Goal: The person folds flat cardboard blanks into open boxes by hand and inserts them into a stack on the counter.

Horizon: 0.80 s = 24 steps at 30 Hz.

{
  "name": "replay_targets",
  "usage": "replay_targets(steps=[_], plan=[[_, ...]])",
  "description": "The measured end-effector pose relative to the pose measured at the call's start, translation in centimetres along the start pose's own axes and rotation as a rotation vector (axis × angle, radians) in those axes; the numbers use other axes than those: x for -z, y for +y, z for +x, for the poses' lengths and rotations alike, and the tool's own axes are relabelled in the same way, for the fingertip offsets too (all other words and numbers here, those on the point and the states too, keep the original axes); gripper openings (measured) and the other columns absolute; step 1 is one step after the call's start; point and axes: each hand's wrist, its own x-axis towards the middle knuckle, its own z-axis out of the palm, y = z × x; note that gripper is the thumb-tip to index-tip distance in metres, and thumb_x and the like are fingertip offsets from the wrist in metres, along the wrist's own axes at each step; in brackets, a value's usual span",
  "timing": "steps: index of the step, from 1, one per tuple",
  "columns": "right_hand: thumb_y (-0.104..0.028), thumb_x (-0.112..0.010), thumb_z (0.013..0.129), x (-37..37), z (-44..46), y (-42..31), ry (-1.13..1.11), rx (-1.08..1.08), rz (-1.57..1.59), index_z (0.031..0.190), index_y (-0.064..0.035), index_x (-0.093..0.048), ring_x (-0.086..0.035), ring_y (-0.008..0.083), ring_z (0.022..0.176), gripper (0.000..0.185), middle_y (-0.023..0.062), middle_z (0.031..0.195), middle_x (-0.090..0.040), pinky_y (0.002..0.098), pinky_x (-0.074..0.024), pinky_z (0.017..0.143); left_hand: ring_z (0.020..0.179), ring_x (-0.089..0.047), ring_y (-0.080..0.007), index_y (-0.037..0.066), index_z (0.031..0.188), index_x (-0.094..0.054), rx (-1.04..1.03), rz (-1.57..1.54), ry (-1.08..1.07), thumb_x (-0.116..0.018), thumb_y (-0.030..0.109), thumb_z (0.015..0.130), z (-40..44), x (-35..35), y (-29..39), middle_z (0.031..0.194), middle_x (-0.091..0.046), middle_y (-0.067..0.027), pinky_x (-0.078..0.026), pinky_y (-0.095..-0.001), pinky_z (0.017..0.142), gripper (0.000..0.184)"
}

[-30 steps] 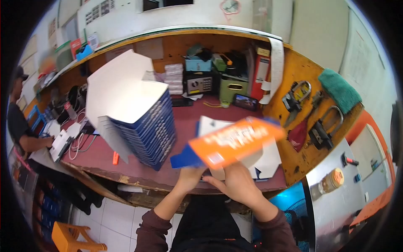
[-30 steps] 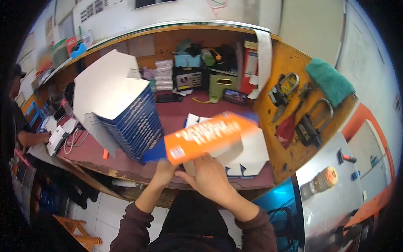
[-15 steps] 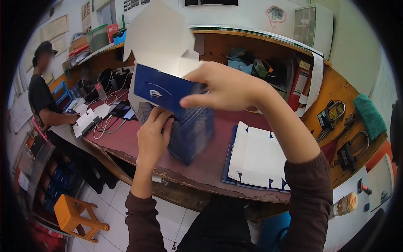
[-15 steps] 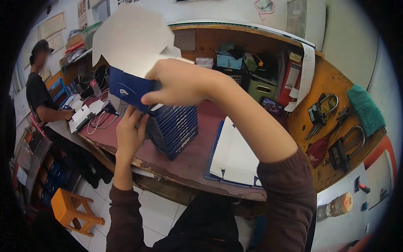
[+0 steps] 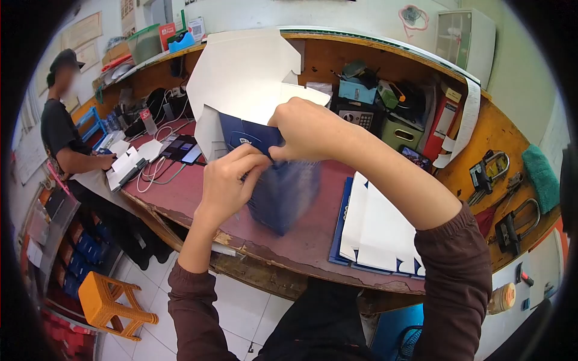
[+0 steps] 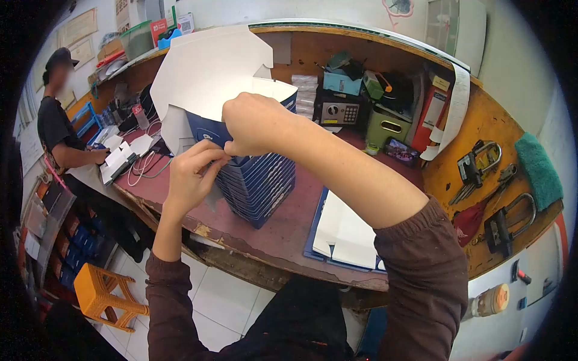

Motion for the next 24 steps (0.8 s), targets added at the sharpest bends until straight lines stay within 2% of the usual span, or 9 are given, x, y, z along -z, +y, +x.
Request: replay_targets(steps=[2,4,8,10,11,13,15,22,24], plan=[[-0.023,-0.065,0.064,-0.3,-0.1,-0.1,0.008,0.008,-0.029,0.069,0.0064,-0.061,-0.06,0.0319,0.061,0.03,0.0206,0.059,-0.057,0.0362,-0.0489,0.06,0.059,-0.058,-0.0207,0.006,0.079,-0.062,0.003,-0.039,-0.022,-0.061,0.006,0.074,0.1,-0.2,-0.2,0.076,-0.059,-0.0015,-0.043,-0.0278,0.05,0.005],[-0.025,-0.062,0.07,-0.3,0.0,-0.6,-0.196,-0.022,-0.14,0.073,0.0059,-0.062,-0.06,0.0333,0.067,0.031,0.0228,0.067,-0.06,0.0374,-0.0488,0.063,0.055,-0.053,-0.0137,0.0,0.079,-0.062,0.009,-0.133,-0.013,-0.061,-0.002,0.07,0.2,-0.6,-0.1,0.074,-0.059,-0.0048,-0.039,-0.0225,0.047,0.009],[-0.028,-0.053,0.08,1.7,2.6,-0.4,-0.514,-0.061,0.008,0.079,0.0057,-0.063,-0.059,0.036,0.076,0.035,0.0257,0.08,-0.06,0.0385,-0.0467,0.071,0.054,-0.052,-0.0144,0.001,0.077,-0.061,0.042,-0.061,0.054,-0.061,-0.001,0.071,-0.5,-1.1,0.7,0.074,-0.059,-0.005,-0.039,-0.0226,0.047,0.007],[-0.028,-0.053,0.08,0.4,4.1,-0.7,-0.268,-0.065,0.134,0.08,0.0049,-0.063,-0.059,0.0367,0.077,0.034,0.0245,0.08,-0.061,0.0386,-0.0461,0.072,0.056,-0.054,-0.0198,0.003,0.081,-0.06,0.042,0.037,0.065,-0.058,-0.001,0.074,-0.8,-1.3,1.2,0.08,-0.059,-0.0065,-0.04,-0.0255,0.049,0.008],[-0.026,-0.054,0.079,0.1,4.1,-1.2,-0.177,0.028,-0.011,0.078,0.0035,-0.064,-0.06,0.0359,0.077,0.031,0.0226,0.078,-0.061,0.039,-0.0472,0.07,0.056,-0.054,-0.0198,0.003,0.081,-0.06,0.028,0.023,0.069,-0.058,-0.001,0.074,-0.8,-1.3,1.4,0.08,-0.059,-0.0065,-0.04,-0.0255,0.049,0.008],[-0.019,-0.062,0.068,-1.1,4.4,-2.5,-0.117,-0.036,-0.101,0.075,0.0003,-0.066,-0.063,0.0328,0.076,0.02,0.0202,0.076,-0.063,0.0383,-0.0506,0.065,0.068,-0.058,-0.0297,0.01,0.092,-0.056,0.07,0.106,0.028,-0.052,0.001,0.078,-1.1,-1.2,1.3,0.09,-0.056,-0.0064,-0.045,-0.0379,0.056,0.018],[-0.014,-0.06,0.067,-2.1,4.5,-2.6,0.028,-0.083,-0.081,0.076,-0.0023,-0.067,-0.064,0.0314,0.077,0.017,0.0193,0.079,-0.064,0.0388,-0.0516,0.066,0.074,-0.057,-0.0335,0.01,0.101,-0.051,0.207,0.324,0.085,-0.047,0.002,0.079,-1.4,-1.5,-0.1,0.096,-0.053,-0.0089,-0.044,-0.041,0.057,0.023],[-0.021,-0.058,0.075,-4.0,5.8,-1.9,-0.167,-0.166,-0.087,0.087,-0.0041,-0.066,-0.064,0.0244,0.084,0.022,0.0137,0.089,-0.065,0.0345,-0.0507,0.071,0.083,-0.055,-0.0331,0.007,0.101,-0.048,0.187,0.495,0.119,-0.046,0.003,0.08,-1.6,-2.6,-2.0,0.101,-0.05,-0.0093,-0.045,-0.0407,0.059,0.021],[-0.032,-0.055,0.082,-2.8,6.1,0.0,-0.543,-0.137,0.125,0.088,-0.0019,-0.066,-0.064,0.0226,0.078,0.032,0.0144,0.085,-0.065,0.0329,-0.051,0.07,0.086,-0.056,-0.0306,0.007,0.105,-0.049,0.223,0.484,0.13,-0.046,0.004,0.084,-1.7,-2.7,-2.2,0.104,-0.051,-0.0088,-0.047,-0.038,0.064,0.022]])
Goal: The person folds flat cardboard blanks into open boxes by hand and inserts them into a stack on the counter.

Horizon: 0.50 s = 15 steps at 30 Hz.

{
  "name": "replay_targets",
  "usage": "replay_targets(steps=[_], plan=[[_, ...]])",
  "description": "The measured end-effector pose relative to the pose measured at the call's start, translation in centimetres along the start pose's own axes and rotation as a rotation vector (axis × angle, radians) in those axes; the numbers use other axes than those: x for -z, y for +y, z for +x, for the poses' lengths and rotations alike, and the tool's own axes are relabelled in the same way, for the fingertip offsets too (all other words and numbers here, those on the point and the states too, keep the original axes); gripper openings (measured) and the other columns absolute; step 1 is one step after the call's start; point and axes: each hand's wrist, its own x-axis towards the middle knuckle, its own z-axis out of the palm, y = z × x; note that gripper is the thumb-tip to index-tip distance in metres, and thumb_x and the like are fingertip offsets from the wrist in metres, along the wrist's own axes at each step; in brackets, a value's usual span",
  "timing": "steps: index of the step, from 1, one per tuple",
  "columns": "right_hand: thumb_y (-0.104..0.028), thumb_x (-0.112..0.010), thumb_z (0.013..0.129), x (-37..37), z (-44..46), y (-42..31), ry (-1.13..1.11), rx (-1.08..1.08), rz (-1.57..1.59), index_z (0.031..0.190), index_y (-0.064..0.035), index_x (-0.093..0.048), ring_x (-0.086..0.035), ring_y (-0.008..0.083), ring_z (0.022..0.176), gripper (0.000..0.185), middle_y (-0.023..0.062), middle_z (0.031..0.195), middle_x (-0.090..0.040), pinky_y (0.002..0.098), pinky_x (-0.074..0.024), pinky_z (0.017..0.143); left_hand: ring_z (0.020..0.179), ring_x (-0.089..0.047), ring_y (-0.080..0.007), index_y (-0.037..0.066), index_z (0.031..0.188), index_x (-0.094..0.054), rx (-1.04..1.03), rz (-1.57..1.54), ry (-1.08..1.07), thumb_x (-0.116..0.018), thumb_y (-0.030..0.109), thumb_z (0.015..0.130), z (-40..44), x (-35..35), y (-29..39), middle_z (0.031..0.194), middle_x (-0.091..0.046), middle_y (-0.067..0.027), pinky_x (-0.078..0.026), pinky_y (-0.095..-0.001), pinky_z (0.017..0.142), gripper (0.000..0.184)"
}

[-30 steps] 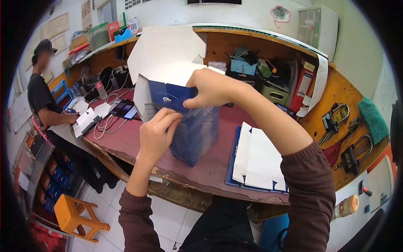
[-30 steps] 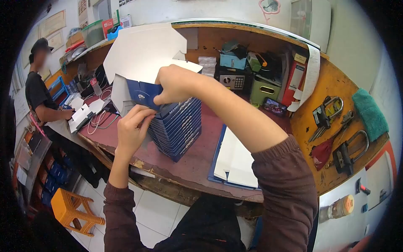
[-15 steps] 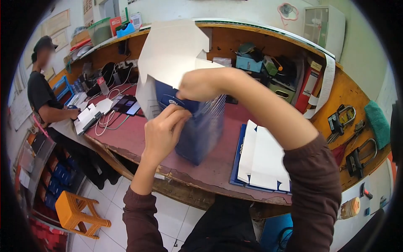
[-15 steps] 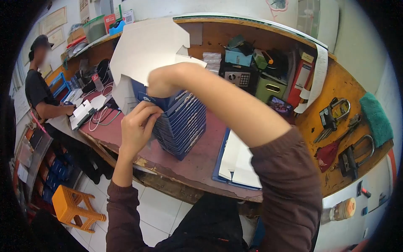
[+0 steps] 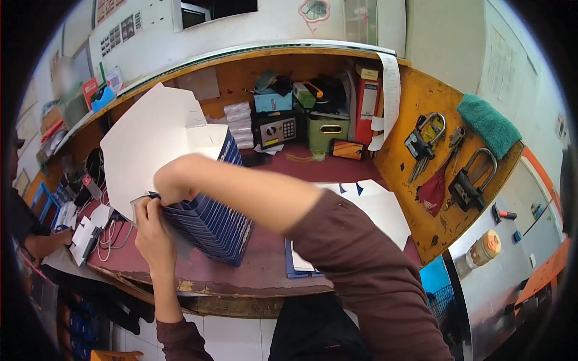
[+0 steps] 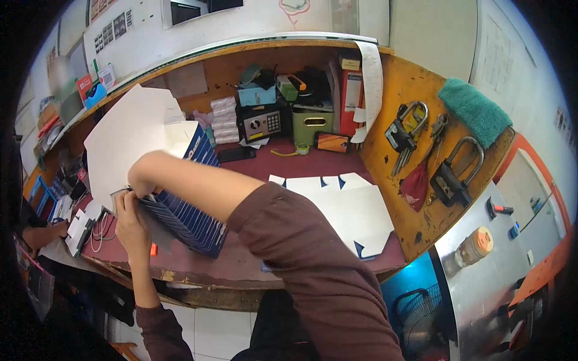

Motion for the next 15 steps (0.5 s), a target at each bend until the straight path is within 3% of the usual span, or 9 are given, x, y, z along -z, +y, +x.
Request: replay_targets(steps=[2,3,4,5,6,7,8,10,15], plan=[[-0.041,-0.044,0.088,1.4,-0.2,3.3,-0.07,-0.019,0.54,0.084,0.0007,-0.065,-0.063,0.0213,0.069,0.046,0.0125,0.077,-0.065,0.0326,-0.0511,0.063,0.089,-0.056,-0.0309,0.006,0.107,-0.049,0.004,-0.022,0.083,-0.045,0.006,0.085,-0.2,-0.5,0.3,0.106,-0.051,-0.0103,-0.047,-0.0376,0.067,0.022],[-0.043,-0.045,0.087,2.0,1.4,6.1,0.19,0.041,0.372,0.087,-0.0012,-0.065,-0.064,0.0238,0.07,0.046,0.0121,0.076,-0.065,0.0348,-0.0512,0.065,0.092,-0.055,-0.0312,0.005,0.109,-0.049,0.006,-0.036,0.155,-0.045,0.007,0.086,-0.6,-0.7,0.5,0.108,-0.05,-0.0117,-0.047,-0.0372,0.07,0.023],[-0.046,-0.046,0.086,2.5,1.4,7.7,0.567,-0.099,-0.084,0.09,-0.0038,-0.066,-0.064,0.0272,0.075,0.047,0.013,0.08,-0.065,0.0378,-0.0509,0.068,0.099,-0.053,-0.0327,0.003,0.113,-0.047,0.032,-0.073,0.201,-0.046,0.009,0.087,-0.9,-0.9,1.0,0.112,-0.049,-0.0153,-0.046,-0.0369,0.077,0.027],[-0.047,-0.047,0.085,2.9,0.7,8.7,0.671,-0.369,-0.163,0.095,-0.0054,-0.065,-0.061,0.0299,0.087,0.047,0.0161,0.092,-0.063,0.0398,-0.0483,0.075,0.106,-0.048,-0.0329,0.003,0.117,-0.045,0.02,-0.164,0.257,-0.047,0.016,0.088,-1.1,-1.2,1.4,0.117,-0.046,-0.0161,-0.043,-0.0364,0.082,0.032],[-0.048,-0.046,0.084,3.0,0.3,9.6,0.624,-0.475,-0.163,0.108,-0.0076,-0.06,-0.048,0.0251,0.112,0.049,0.0106,0.121,-0.052,0.0384,-0.0408,0.088,0.109,-0.045,-0.0338,0.002,0.117,-0.044,-0.06,-0.161,0.281,-0.052,0.02,0.085,-1.0,-1.0,1.8,0.118,-0.045,-0.0162,-0.04,-0.0393,0.087,0.038],[-0.05,-0.041,0.086,3.3,0.6,11.2,0.435,-0.433,0.064,0.115,-0.0068,-0.055,-0.043,0.0288,0.117,0.054,0.0134,0.126,-0.047,0.0399,-0.0356,0.094,0.112,-0.042,-0.0346,0.002,0.118,-0.043,-0.143,-0.17,0.302,-0.057,0.025,0.082,-0.7,-1.1,2.3,0.119,-0.045,-0.0163,-0.036,-0.0422,0.091,0.045],[-0.053,-0.033,0.088,2.9,1.2,12.4,0.314,-0.39,0.022,0.121,-0.0081,-0.05,-0.038,0.0296,0.121,0.058,0.0142,0.131,-0.041,0.0408,-0.0325,0.097,0.112,-0.042,-0.0346,0.002,0.118,-0.043,-0.141,-0.167,0.3,-0.057,0.025,0.082,-0.4,-1.1,3.0,0.119,-0.045,-0.0163,-0.036,-0.0422,0.091,0.045],[-0.055,-0.03,0.088,2.6,1.3,12.6,0.276,-0.41,0.081,0.123,-0.008,-0.048,-0.037,0.0305,0.122,0.061,0.0145,0.132,-0.04,0.0405,-0.0314,0.098,0.115,-0.037,-0.0372,0.002,0.113,-0.045,-0.212,-0.172,0.197,-0.067,0.031,0.072,0.2,-1.1,4.0,0.115,-0.046,-0.0158,-0.028,-0.0473,0.096,0.055],[-0.062,-0.026,0.085,0.7,2.0,14.5,0.205,-0.428,0.158,0.126,-0.0074,-0.044,-0.034,0.0313,0.124,0.07,0.0145,0.135,-0.036,0.0393,-0.0282,0.1,0.113,-0.039,-0.0387,0.004,0.1,-0.047,-0.197,-0.233,0.285,-0.073,0.023,0.063,0.3,-3.1,4.1,0.103,-0.048,-0.013,-0.029,-0.0484,0.093,0.05]])
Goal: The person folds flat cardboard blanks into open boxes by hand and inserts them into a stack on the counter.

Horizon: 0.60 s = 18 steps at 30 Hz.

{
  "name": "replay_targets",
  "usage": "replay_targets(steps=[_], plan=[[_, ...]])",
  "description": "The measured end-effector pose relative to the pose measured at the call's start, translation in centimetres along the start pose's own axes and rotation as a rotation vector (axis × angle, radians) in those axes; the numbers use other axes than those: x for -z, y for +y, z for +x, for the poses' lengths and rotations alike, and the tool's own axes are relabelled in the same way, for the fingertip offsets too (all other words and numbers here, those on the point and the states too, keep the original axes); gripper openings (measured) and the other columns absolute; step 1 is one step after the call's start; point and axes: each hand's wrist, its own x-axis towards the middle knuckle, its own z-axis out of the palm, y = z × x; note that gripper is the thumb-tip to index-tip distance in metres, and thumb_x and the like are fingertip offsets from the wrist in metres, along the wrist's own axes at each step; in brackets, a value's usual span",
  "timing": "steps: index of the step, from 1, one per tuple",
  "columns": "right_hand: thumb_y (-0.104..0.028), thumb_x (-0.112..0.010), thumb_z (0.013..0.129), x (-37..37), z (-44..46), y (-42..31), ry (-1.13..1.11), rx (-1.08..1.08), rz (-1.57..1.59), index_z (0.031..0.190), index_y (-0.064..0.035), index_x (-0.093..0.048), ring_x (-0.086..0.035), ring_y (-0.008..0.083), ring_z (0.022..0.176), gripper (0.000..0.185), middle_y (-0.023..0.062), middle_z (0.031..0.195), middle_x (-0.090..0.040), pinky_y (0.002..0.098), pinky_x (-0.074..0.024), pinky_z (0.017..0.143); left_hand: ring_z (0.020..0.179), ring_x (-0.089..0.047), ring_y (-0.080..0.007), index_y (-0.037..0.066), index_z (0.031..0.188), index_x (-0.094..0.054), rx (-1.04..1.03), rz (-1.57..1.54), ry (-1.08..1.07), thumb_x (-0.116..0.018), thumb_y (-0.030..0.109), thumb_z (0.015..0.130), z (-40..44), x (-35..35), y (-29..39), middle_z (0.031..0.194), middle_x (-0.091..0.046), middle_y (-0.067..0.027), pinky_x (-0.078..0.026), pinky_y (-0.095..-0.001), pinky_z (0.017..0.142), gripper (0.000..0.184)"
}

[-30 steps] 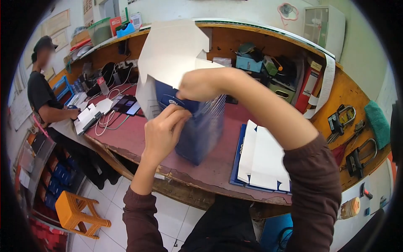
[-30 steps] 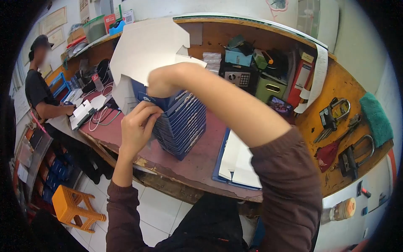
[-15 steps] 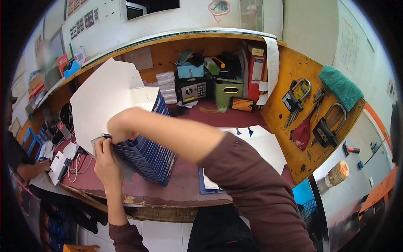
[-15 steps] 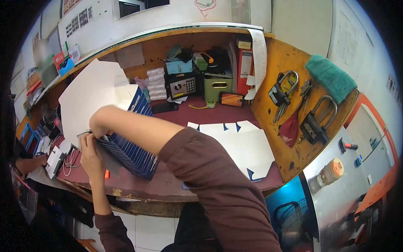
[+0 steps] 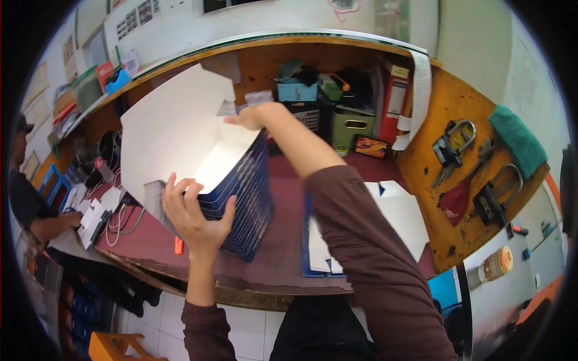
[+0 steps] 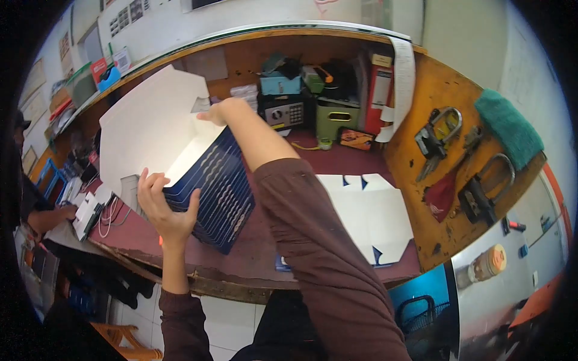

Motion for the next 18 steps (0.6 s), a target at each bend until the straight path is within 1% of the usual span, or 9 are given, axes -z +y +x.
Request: replay_targets(steps=[5,6,7,10,11,13,15,16,18], plan=[[-0.061,-0.027,0.085,-1.8,-0.5,1.7,0.365,0.036,0.341,0.108,-0.0028,-0.058,-0.048,0.0349,0.109,0.071,0.0209,0.109,-0.056,0.0389,-0.0362,0.092,0.111,-0.041,-0.0395,0.004,0.095,-0.048,0.003,-0.019,0.068,-0.073,0.015,0.063,-0.6,-0.4,0.3,0.096,-0.05,-0.0119,-0.031,-0.0489,0.092,0.043],[-0.058,-0.029,0.087,-2.0,-3.0,1.6,0.549,0.093,0.452,0.103,0.0002,-0.058,-0.053,0.0313,0.096,0.067,0.0183,0.101,-0.058,0.0358,-0.0403,0.084,0.112,-0.041,-0.0394,0.005,0.094,-0.048,0.001,-0.034,0.089,-0.073,0.015,0.063,-0.8,-0.5,0.4,0.095,-0.05,-0.0116,-0.03,-0.0494,0.093,0.041],[-0.055,-0.03,0.089,-2.7,-5.2,1.7,0.73,0.153,0.56,0.098,0.0031,-0.058,-0.058,0.0277,0.082,0.065,0.0158,0.093,-0.06,0.0327,-0.0444,0.076,0.118,-0.036,-0.0389,0.005,0.103,-0.048,-0.01,0.009,0.047,-0.073,0.013,0.064,-0.9,-0.2,0.5,0.107,-0.049,-0.0134,-0.03,-0.0499,0.096,0.047],[-0.04,-0.033,0.093,-6.7,-10.7,3.8,0.915,0.427,0.779,0.096,0.0011,-0.058,-0.055,0.0256,0.084,0.048,0.0147,0.088,-0.057,0.0323,-0.0423,0.077,0.123,-0.029,-0.0393,0.005,0.113,-0.046,0.246,0.306,0.031,-0.071,0.022,0.066,-0.9,-0.1,3.8,0.123,-0.04,-0.0139,-0.022,-0.0548,0.1,0.056],[-0.035,-0.035,0.093,-8.3,-12.9,4.6,1.014,0.51,0.782,0.096,-0.0001,-0.059,-0.054,0.0273,0.085,0.042,0.015,0.086,-0.056,0.0346,-0.0413,0.077,0.126,-0.023,-0.0387,0.006,0.125,-0.038,0.34,0.279,0.064,-0.068,0.019,0.068,-1.7,-0.6,5.3,0.136,-0.027,-0.0139,-0.019,-0.0557,0.101,0.066],[-0.031,-0.035,0.094,-10.4,-19.0,5.8,0.954,0.371,0.9,0.101,0.0011,-0.057,-0.052,0.0203,0.089,0.039,0.0115,0.09,-0.054,0.0286,-0.0399,0.079,0.123,-0.029,-0.0385,0.004,0.123,-0.04,0.157,-0.216,0.139,-0.066,0.015,0.068,-4.7,-3.4,8.2,0.135,-0.03,-0.0152,-0.021,-0.0543,0.1,0.062],[-0.031,-0.033,0.094,-13.0,-23.8,7.1,0.953,0.377,1.038,0.101,0.0015,-0.057,-0.052,0.0148,0.086,0.041,0.0073,0.093,-0.056,0.0273,-0.0412,0.076,0.114,-0.041,-0.0388,-0.001,0.118,-0.044,-0.114,-0.566,-0.522,-0.069,0.025,0.067,-5.4,-3.9,12.7,0.119,-0.043,-0.0237,-0.035,-0.0425,0.095,0.063],[-0.032,-0.033,0.095,-16.7,-27.0,8.6,0.889,0.258,1.27,0.099,0.0017,-0.057,-0.053,0.0126,0.078,0.042,0.0062,0.086,-0.057,0.0256,-0.042,0.072,0.11,-0.045,-0.0365,0.0,0.117,-0.045,-0.211,-0.821,-1.037,-0.069,0.032,0.066,-8.8,-6.7,16.4,0.119,-0.044,-0.0232,-0.039,-0.0399,0.091,0.065],[-0.031,-0.036,0.094,-18.8,-30.5,9.0,0.773,0.137,1.316,0.097,0.0024,-0.058,-0.053,0.0105,0.067,0.04,0.0049,0.075,-0.057,0.0223,-0.0428,0.064,0.104,-0.051,-0.0329,0.003,0.114,-0.051,-0.327,-0.813,-1.209,-0.066,0.036,0.069,-12.4,-10.6,17.9,0.12,-0.047,-0.0194,-0.043,-0.0393,0.084,0.058]])
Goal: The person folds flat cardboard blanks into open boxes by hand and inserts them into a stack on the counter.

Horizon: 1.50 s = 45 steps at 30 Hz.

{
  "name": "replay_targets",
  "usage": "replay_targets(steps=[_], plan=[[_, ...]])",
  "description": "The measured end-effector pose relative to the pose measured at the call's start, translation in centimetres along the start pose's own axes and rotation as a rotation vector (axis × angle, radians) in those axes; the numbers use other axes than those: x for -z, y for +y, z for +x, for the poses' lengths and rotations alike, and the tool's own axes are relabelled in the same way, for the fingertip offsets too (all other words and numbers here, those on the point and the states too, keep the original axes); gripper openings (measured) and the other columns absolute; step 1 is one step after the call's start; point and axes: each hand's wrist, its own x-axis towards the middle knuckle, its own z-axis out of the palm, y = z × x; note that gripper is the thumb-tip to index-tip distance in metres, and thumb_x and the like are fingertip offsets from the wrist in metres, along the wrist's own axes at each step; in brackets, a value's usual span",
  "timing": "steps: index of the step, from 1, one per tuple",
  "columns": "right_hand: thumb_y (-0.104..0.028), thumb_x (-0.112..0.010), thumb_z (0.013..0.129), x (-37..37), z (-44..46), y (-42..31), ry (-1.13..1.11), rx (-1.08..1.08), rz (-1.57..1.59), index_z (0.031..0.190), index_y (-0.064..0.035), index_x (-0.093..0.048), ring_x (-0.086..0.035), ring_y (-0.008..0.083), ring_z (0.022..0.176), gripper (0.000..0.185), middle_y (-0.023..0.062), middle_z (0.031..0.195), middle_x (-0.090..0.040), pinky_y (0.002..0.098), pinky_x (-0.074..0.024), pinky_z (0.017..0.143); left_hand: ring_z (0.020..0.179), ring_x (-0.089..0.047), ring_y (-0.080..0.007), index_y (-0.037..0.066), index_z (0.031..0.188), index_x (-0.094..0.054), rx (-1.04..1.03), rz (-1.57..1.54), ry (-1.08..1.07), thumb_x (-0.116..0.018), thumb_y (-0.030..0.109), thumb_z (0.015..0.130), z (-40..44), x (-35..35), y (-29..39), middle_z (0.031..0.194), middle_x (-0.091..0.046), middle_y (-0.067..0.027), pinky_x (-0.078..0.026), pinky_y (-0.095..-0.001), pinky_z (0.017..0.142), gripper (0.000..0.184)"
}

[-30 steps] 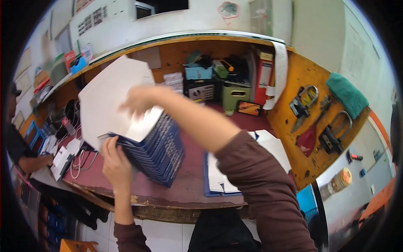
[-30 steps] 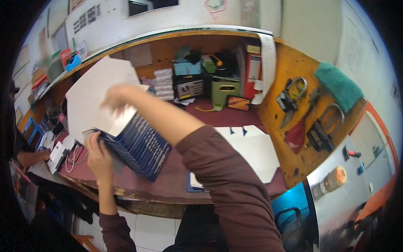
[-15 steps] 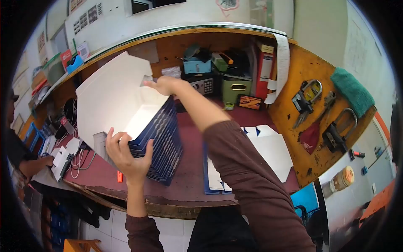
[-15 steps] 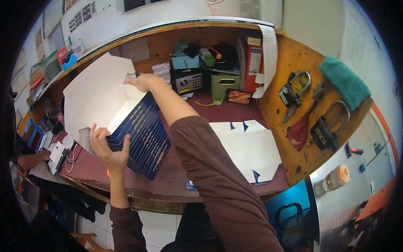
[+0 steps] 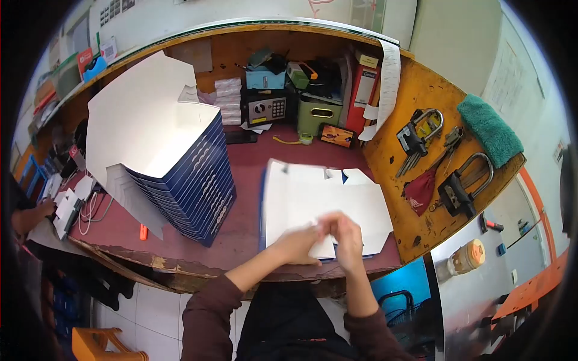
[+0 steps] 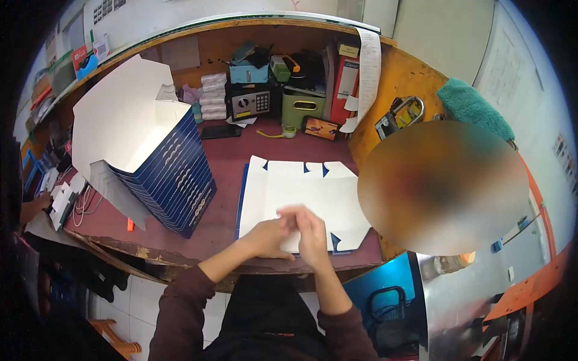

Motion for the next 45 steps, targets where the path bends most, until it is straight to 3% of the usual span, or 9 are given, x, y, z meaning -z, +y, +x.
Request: replay_targets(steps=[5,9,19,23,25,28,30,38,45], plan=[[-0.022,-0.055,0.085,1.9,-4.4,-1.8,-0.246,-0.3,-0.323,0.091,-0.0009,-0.062,-0.053,0.0099,0.057,0.023,0.0069,0.077,-0.062,0.0227,-0.044,0.057,0.093,-0.058,-0.0298,0.01,0.11,-0.057,0.126,-0.08,-0.132,-0.063,0.036,0.072,2.1,2.8,-1.0,0.106,-0.058,-0.0127,-0.046,-0.0394,0.078,0.046],[-0.022,-0.057,0.082,1.1,-4.7,0.7,-0.245,-0.01,-0.695,0.091,-0.0028,-0.062,-0.058,0.0231,0.062,0.021,0.0108,0.078,-0.062,0.0286,-0.045,0.059,0.097,-0.057,-0.0281,0.013,0.108,-0.059,0.095,-0.066,-0.037,-0.061,0.037,0.072,1.8,2.7,-0.4,0.106,-0.058,-0.0102,-0.047,-0.0391,0.077,0.043],[-0.009,-0.061,0.078,1.6,-6.0,-1.7,-0.137,-0.104,-0.67,0.079,-0.0002,-0.064,-0.049,0.0111,0.05,0.009,0.008,0.067,-0.06,0.0246,-0.0383,0.048,0.1,-0.052,-0.031,0.015,0.111,-0.058,0.069,0.177,-0.114,-0.066,0.047,0.061,0.6,2.6,2.2,0.12,-0.051,-0.0107,-0.046,-0.0401,0.082,0.06],[0.002,-0.049,0.079,8.0,-7.5,-4.1,0.834,0.626,-0.769,0.075,-0.0018,-0.05,-0.047,0.013,0.063,0.006,0.0058,0.069,-0.05,0.0235,-0.0385,0.061,0.103,-0.052,-0.0317,0.015,0.107,-0.061,0.056,0.183,-0.111,-0.064,0.061,0.061,0.9,2.5,2.0,0.119,-0.053,-0.0106,-0.043,-0.0395,0.086,0.065],[-0.003,-0.053,0.079,14.0,-8.8,-5.3,1.439,0.838,-0.768,0.106,0.0014,-0.044,-0.046,0.0208,0.099,0.029,0.0114,0.108,-0.045,0.0345,-0.0385,0.084,0.101,-0.053,-0.0302,0.013,0.104,-0.062,0.044,0.111,-0.093,-0.062,0.064,0.061,1.0,2.6,1.2,0.115,-0.055,-0.0088,-0.044,-0.0384,0.085,0.066],[-0.019,-0.076,0.065,21.1,-11.9,-7.3,1.784,0.351,-1.321,0.13,-0.0029,-0.021,-0.037,0.0325,0.116,0.086,0.0177,0.125,-0.035,0.0433,-0.0292,0.098,0.099,-0.053,-0.0289,0.011,0.105,-0.061,0.043,0.091,-0.097,-0.063,0.063,0.06,1.6,3.1,1.8,0.113,-0.056,-0.0069,-0.045,-0.0374,0.083,0.069],[-0.023,-0.08,0.058,23.2,-13.1,-7.8,1.721,-0.041,-1.298,0.132,-0.0038,-0.019,-0.04,0.0338,0.115,0.098,0.021,0.126,-0.038,0.0437,-0.031,0.098,0.1,-0.053,-0.0293,0.01,0.108,-0.059,0.115,0.101,-0.182,-0.065,0.056,0.063,2.0,3.5,2.9,0.113,-0.056,-0.0085,-0.044,-0.0382,0.084,0.064],[-0.018,-0.082,0.051,24.9,-16.0,-7.8,1.576,0.015,-1.119,0.125,-0.0023,-0.033,-0.053,0.0291,0.105,0.09,0.0179,0.112,-0.053,0.0349,-0.0399,0.091,0.11,-0.046,-0.0305,0.005,0.113,-0.051,-0.355,-0.101,-0.019,-0.065,0.035,0.074,6.4,4.0,12.4,0.12,-0.048,-0.0144,-0.039,-0.0381,0.091,0.051],[-0.014,-0.082,0.049,16.2,-19.4,-9.7,1.033,0.059,-0.746,0.115,0.002,-0.044,-0.054,0.0185,0.098,0.078,0.0099,0.105,-0.054,0.0317,-0.0423,0.085,0.11,-0.044,-0.0318,0.002,0.122,-0.039,-0.688,-0.36,0.198,-0.071,0.028,0.067,11.2,2.6,22.1,0.122,-0.043,-0.0169,-0.039,-0.0382,0.09,0.069]])
